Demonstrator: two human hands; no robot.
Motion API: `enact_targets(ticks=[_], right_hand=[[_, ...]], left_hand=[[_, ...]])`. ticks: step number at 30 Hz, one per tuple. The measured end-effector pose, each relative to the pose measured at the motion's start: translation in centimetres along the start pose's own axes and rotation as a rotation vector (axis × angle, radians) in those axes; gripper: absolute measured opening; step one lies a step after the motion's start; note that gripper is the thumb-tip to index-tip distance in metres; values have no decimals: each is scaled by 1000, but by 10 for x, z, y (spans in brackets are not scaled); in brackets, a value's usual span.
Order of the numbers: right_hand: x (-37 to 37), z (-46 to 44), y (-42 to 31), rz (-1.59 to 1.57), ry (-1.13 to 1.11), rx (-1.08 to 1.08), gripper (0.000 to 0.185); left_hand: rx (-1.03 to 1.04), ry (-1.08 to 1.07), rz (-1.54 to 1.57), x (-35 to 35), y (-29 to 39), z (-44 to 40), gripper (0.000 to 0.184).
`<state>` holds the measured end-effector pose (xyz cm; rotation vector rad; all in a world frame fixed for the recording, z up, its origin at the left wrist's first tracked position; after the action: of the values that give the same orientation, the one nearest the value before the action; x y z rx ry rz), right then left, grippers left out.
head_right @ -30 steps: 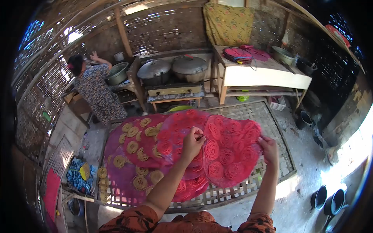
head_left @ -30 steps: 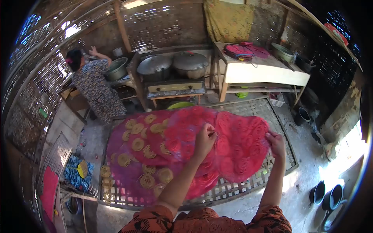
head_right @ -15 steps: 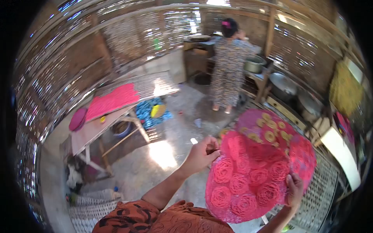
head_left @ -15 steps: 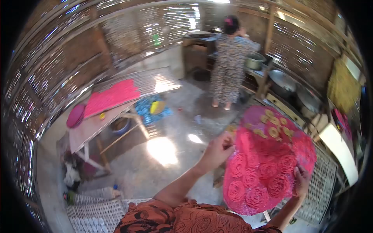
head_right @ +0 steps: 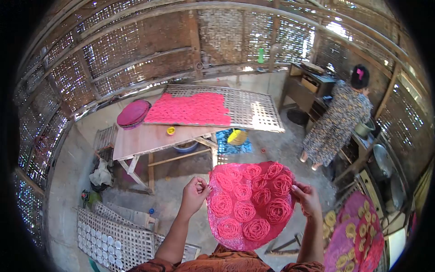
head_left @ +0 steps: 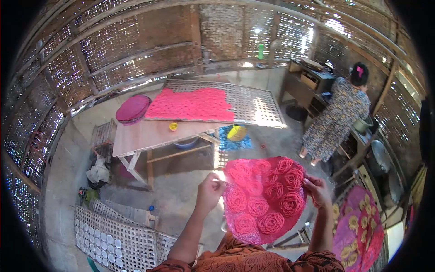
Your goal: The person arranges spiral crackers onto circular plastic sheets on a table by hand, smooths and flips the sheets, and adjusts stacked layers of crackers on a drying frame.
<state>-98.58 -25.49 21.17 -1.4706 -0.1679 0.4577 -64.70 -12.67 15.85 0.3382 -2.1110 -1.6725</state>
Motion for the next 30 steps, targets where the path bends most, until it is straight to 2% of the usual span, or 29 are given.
enact_targets(ticks=[2,3,6,7,10,12,14,17,20,22,24,26,27,30], right_hand=[[32,-60,-2,-1,-89,-8,25],[43,-91,0,9,-84,11,21],[65,-190,12,43,-156,-28,17],[77,-224,10,-14,-195,-23,21],[110,-320,-5,14,-257,-40,16],[135,-381,-15,1,-269,-27,17],[158,-447,-13,97,-225,-32,18],[209,-546,-8,54,-276,-96,21],[263,-626,-3,-66,-201,-26,20],[298,-704,36,-61,-210,-42,20],[320,-730,48,-57,-209,-38,20],[337,-760,53,40,-116,132,18],[341,-778,68,129,-153,138,28],[349,-812,118,181,-120,217,24]], left_hand=[[-16,44,73,-24,-12,-44,12],[41,45,68,-35,-21,-68,17],[17,43,-102,-71,-44,-138,15],[59,63,-21,-83,-58,-166,14],[-88,156,-86,-105,-65,-239,14],[-80,149,-149,-122,-75,-295,17],[52,195,-126,-138,-78,-346,14],[72,269,-245,-188,-113,-432,13],[132,321,-293,-233,-144,-513,13],[136,336,-289,-255,-158,-560,15],[183,336,-400,-278,-177,-602,16],[197,314,-299,-297,-206,-642,16],[173,318,-322,-306,-221,-654,14],[88,330,-366,-324,-268,-671,13]])
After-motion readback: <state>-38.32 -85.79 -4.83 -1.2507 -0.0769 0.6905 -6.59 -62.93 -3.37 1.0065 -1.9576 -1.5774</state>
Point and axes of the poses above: each hand's wrist, its own z-axis away from the middle knuckle, its own x-axis out of the palm, y = z × x, the point moved 5 cm from there along -z, towards the middle knuckle, and after that the axes turned 15 degrees about z, right-handed, at the moved point
